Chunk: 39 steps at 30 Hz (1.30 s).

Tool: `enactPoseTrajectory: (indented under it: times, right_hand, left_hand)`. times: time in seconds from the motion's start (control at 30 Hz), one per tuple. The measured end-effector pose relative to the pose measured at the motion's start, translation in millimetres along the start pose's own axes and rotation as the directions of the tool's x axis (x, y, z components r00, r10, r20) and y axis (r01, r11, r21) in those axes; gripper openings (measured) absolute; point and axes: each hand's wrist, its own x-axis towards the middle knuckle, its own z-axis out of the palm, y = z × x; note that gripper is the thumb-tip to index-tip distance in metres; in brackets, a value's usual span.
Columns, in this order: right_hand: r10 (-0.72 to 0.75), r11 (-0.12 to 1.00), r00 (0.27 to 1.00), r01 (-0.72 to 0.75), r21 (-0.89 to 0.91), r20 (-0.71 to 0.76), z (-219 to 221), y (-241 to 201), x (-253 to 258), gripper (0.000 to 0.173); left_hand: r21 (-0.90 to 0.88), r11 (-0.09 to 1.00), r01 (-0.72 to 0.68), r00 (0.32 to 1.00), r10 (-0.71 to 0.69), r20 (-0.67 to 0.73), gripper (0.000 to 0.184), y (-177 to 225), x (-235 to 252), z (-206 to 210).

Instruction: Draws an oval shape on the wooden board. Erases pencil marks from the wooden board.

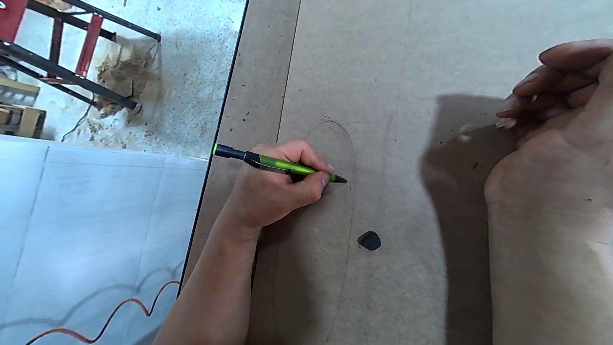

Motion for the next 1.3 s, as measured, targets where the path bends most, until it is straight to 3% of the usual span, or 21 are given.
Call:
enactPoseTrajectory:
  times: [0.2,0.33,0.47,1.3]
  right_hand:
    - [0.008,1.0,1.0,-0.008,-0.009,-0.001,0,0,0,0.038]
    - [0.005,1.0,1.0,-0.005,-0.01,-0.004,-1,0,0,0.038]
    - [0.007,1.0,1.0,-0.007,-0.016,-0.007,0,-1,0,0.037]
    - [-0.006,1.0,1.0,0.006,-0.009,-0.003,0,1,0,0.037]
  left_hand:
    - [-0.038,0.998,0.057,0.976,-0.064,-0.21,0.007,1,3,11]
    - [-0.02,0.999,0.029,0.919,-0.035,-0.392,0.005,-5,15,18]
    - [0.006,1.0,0.028,0.878,-0.022,-0.479,0.004,-6,18,22]
    - [0.029,0.998,0.051,0.864,-0.03,-0.503,0.004,-5,19,23]
